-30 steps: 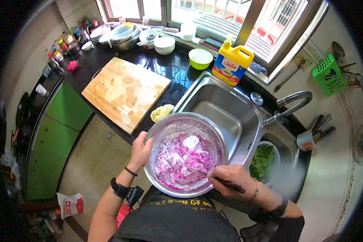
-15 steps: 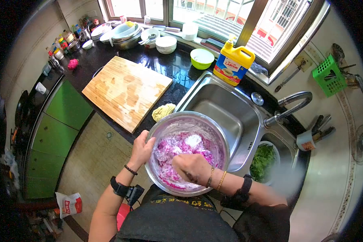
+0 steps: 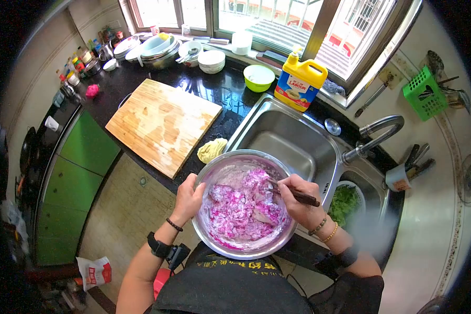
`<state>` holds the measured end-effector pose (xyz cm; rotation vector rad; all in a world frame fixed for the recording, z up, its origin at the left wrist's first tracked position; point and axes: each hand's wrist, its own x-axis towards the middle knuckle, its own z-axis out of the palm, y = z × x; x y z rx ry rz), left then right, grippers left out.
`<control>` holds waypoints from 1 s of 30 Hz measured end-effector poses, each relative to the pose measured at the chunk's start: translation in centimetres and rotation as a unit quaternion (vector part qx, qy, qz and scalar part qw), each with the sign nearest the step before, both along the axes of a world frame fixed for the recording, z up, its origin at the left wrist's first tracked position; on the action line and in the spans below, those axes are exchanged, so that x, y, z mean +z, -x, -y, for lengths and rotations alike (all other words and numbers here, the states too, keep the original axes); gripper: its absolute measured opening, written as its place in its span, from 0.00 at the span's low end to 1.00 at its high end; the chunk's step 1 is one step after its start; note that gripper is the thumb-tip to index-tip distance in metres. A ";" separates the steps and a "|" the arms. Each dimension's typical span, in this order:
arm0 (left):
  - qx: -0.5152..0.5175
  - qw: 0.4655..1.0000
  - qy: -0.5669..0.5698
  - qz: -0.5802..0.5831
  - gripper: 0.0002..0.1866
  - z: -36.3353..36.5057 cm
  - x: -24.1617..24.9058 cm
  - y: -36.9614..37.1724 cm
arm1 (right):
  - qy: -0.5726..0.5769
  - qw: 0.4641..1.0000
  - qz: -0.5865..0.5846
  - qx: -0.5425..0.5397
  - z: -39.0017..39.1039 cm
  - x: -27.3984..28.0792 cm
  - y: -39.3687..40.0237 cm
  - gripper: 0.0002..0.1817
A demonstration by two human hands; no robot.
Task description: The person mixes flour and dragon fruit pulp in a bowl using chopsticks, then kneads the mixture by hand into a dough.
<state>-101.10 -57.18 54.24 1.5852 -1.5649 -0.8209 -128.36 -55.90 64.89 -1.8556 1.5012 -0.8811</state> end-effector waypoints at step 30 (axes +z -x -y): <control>-0.033 0.994 0.005 -0.101 0.09 0.9 -0.6 -0.5 | -0.053 0.940 -0.152 0.299 8.0 0.7 0.2 0.03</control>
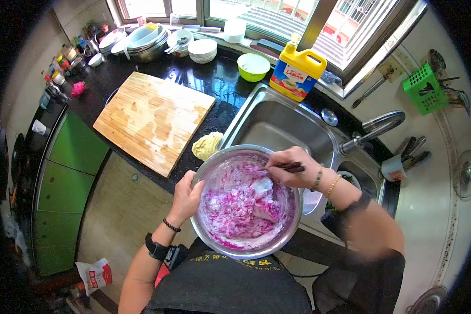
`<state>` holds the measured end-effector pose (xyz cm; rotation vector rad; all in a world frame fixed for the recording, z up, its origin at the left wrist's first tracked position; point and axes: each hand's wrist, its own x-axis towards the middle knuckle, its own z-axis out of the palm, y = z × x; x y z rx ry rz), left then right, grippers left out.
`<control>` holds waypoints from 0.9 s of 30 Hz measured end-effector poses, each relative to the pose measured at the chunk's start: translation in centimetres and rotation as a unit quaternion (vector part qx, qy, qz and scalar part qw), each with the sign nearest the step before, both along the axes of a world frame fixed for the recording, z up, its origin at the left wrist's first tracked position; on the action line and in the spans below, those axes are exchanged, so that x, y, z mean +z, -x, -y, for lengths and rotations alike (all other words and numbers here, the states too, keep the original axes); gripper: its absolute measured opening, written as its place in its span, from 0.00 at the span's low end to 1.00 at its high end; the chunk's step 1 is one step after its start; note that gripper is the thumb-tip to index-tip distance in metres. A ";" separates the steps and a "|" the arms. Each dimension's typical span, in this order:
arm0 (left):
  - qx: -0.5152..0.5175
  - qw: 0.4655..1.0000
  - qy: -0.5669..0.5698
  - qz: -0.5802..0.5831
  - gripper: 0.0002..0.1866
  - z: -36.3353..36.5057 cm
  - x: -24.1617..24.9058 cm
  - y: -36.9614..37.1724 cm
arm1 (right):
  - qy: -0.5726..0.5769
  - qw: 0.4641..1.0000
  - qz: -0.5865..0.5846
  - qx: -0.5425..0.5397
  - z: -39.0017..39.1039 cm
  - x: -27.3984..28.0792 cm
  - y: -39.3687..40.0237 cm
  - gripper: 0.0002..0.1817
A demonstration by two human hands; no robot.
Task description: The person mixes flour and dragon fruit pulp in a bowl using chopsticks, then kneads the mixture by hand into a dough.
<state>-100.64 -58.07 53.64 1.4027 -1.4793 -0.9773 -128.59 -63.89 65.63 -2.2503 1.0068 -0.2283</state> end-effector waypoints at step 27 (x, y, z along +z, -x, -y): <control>0.025 1.000 -0.010 0.006 0.08 -0.4 0.8 0.9 | -0.239 0.939 0.151 -0.197 -8.4 -4.2 -3.3 0.07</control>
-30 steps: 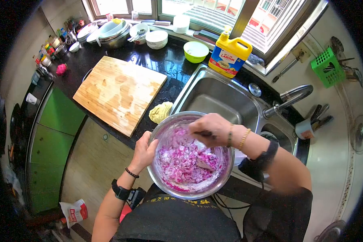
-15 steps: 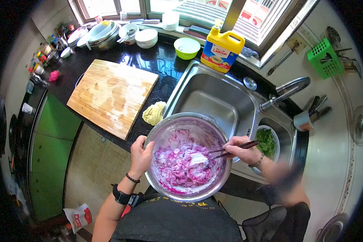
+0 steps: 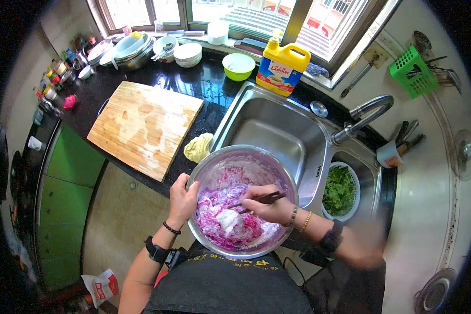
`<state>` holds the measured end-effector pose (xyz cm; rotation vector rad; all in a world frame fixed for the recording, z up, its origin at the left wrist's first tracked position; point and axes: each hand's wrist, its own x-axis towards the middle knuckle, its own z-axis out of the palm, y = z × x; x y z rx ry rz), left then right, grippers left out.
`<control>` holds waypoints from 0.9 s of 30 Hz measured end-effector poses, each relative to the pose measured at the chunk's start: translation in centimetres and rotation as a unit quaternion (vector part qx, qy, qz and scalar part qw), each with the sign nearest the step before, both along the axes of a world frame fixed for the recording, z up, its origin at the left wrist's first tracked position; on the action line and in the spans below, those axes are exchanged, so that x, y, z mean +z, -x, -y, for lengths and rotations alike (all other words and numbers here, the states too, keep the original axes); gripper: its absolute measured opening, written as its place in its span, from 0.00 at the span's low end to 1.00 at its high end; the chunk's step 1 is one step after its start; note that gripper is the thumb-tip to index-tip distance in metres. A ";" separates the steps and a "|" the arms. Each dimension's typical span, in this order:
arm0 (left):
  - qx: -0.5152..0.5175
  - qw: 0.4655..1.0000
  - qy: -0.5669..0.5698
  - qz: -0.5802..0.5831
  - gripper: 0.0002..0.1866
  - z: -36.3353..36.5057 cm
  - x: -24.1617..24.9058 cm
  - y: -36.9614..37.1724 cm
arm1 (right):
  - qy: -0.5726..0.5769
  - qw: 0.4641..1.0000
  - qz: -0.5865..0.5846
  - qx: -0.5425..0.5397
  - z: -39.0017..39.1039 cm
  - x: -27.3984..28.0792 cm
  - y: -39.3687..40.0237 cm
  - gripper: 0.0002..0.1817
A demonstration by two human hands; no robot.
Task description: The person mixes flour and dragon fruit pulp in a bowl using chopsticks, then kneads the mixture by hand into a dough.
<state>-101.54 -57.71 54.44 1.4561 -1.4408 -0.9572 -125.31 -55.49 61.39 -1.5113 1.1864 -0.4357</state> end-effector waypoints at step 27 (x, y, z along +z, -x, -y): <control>-0.003 0.995 -0.046 0.086 0.10 -1.9 0.1 -2.1 | 0.262 0.962 -0.063 0.051 3.4 1.8 -3.2 0.04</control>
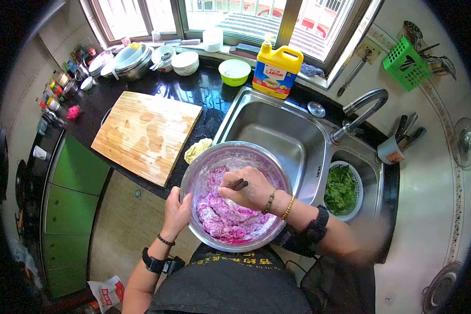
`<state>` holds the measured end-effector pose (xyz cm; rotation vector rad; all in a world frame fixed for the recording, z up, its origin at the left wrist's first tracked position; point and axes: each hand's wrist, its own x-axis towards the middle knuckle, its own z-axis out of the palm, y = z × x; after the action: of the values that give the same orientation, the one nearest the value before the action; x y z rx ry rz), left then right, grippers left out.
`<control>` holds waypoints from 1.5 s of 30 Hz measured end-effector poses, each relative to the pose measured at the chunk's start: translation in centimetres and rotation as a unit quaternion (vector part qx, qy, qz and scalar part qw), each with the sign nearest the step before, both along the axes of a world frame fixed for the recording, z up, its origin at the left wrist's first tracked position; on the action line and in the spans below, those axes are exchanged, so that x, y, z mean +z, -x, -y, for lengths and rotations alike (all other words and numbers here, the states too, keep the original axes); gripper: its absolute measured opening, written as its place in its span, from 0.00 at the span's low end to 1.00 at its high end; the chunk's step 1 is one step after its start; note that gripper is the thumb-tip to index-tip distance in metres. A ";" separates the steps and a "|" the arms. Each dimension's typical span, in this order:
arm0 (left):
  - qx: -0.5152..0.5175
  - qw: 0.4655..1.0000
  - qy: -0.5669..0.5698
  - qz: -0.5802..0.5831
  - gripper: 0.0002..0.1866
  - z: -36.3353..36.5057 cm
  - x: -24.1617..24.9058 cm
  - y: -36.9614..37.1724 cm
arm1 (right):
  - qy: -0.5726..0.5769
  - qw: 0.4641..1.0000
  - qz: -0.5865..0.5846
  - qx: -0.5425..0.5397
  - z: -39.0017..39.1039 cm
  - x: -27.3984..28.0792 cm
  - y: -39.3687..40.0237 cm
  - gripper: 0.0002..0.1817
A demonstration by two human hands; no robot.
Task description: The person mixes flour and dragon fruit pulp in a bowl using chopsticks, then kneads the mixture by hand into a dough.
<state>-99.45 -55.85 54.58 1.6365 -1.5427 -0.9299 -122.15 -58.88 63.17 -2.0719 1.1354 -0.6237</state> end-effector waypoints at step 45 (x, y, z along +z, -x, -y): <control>0.011 0.848 0.271 -0.456 0.19 14.0 14.4 2.2 | 0.179 0.957 -0.230 0.000 -2.3 -4.1 1.3 0.18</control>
<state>-101.65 -69.82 68.95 0.6219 -0.9572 -0.9358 -123.42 -56.54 59.05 -2.6217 1.3525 -0.3708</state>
